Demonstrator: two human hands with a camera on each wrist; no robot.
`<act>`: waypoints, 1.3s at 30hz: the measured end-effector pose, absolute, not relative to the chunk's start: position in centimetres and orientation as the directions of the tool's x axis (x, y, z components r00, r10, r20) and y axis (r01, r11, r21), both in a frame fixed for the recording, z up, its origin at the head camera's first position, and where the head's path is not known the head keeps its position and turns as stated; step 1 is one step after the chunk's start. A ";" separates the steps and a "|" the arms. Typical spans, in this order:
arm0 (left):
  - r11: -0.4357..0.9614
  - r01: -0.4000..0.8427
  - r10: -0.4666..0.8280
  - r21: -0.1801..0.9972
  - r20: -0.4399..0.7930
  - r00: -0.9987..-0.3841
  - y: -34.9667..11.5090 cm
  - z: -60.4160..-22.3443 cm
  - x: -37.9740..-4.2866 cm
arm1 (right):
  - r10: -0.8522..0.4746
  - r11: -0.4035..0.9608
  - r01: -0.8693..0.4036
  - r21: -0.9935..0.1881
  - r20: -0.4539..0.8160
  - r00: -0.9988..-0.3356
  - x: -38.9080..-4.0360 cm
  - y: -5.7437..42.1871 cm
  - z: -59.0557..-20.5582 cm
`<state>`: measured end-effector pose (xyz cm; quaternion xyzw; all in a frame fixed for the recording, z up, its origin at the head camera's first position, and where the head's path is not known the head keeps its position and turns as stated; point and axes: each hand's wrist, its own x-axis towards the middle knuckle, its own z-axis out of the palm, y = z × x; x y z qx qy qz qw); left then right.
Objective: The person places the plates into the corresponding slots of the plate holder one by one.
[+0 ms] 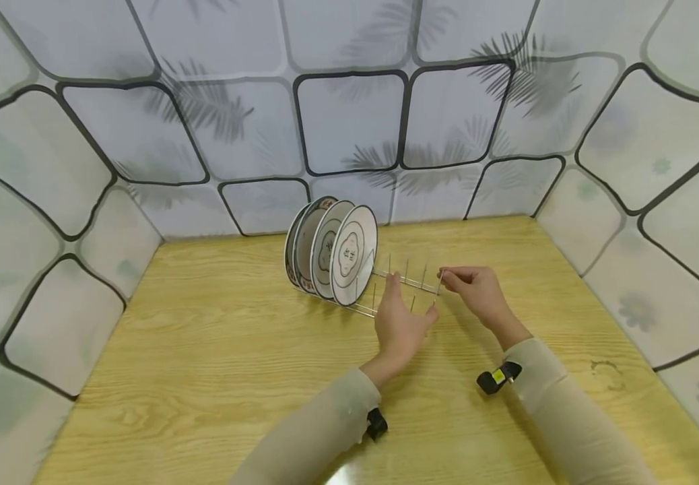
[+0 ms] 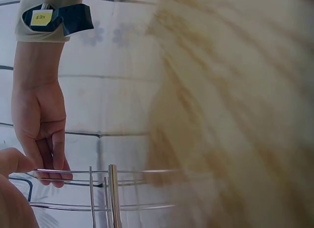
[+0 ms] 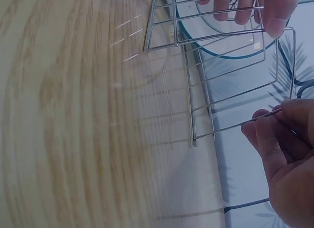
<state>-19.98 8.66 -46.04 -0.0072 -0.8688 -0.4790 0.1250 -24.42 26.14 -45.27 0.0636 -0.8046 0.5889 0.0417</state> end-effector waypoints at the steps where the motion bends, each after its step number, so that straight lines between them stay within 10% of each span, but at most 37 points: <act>1: 0.544 0.135 -0.098 0.828 0.223 -0.970 8.5 -46.0 -19.9 | -0.048 0.298 -0.145 -0.943 0.137 -0.989 -24.3 26.1 -45.3; 39: 0.380 0.253 0.345 0.890 0.117 -0.931 -2.9 -45.8 -20.5 | -0.306 0.426 -0.239 -0.873 0.110 -0.946 -20.0 22.8 -44.7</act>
